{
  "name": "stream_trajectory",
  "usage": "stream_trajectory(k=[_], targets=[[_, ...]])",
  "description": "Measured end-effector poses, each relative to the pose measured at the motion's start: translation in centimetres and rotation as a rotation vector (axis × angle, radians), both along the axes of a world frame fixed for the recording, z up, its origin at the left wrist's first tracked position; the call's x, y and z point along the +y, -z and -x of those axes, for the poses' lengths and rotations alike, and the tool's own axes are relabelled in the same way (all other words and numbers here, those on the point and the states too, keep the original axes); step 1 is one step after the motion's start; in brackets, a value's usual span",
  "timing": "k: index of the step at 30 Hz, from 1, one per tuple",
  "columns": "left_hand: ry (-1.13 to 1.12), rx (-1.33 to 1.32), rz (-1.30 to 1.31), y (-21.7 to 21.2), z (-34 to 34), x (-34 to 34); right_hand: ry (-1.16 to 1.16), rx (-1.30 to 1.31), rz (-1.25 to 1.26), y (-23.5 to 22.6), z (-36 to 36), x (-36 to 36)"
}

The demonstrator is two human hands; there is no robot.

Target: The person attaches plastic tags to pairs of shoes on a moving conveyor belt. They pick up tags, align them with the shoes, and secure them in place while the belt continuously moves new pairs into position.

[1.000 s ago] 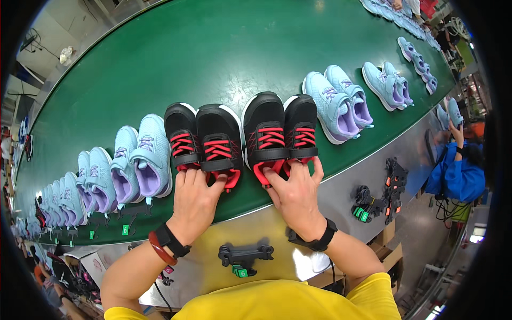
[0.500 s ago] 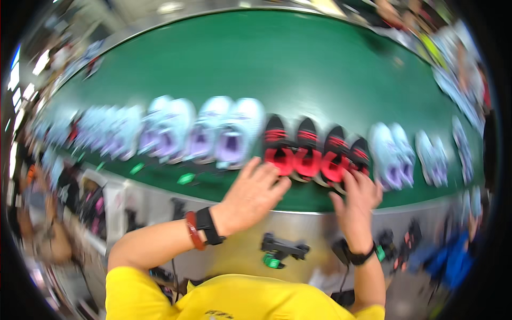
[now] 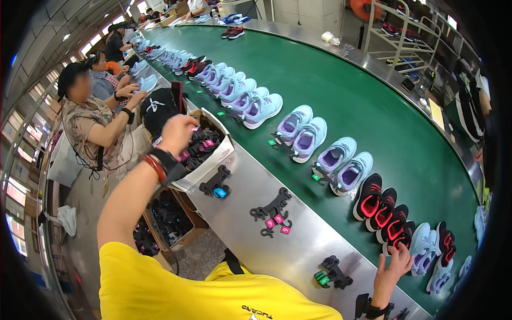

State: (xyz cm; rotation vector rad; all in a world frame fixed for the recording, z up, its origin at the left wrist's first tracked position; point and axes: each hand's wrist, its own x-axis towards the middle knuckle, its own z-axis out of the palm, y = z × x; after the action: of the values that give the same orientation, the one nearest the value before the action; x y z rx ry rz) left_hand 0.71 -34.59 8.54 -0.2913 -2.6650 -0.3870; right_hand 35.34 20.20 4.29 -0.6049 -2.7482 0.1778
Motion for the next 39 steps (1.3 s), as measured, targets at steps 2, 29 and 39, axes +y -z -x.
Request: stream_trajectory(k=[2, 29, 39], targets=[[-0.181, -0.177, -0.155, -1.6, 0.7, -5.5, -0.018, -0.01, 0.025, 0.4, -0.2, -0.2], [0.451, -0.946, -0.158, 9.6, -12.4, 19.4, -0.197, -0.113, 0.185, -1.8, -1.2, -5.3], [0.871, -0.633, -0.106, 6.2, -16.4, 23.3, -0.299, -0.01, 0.225, -1.0, -0.2, -4.5]])
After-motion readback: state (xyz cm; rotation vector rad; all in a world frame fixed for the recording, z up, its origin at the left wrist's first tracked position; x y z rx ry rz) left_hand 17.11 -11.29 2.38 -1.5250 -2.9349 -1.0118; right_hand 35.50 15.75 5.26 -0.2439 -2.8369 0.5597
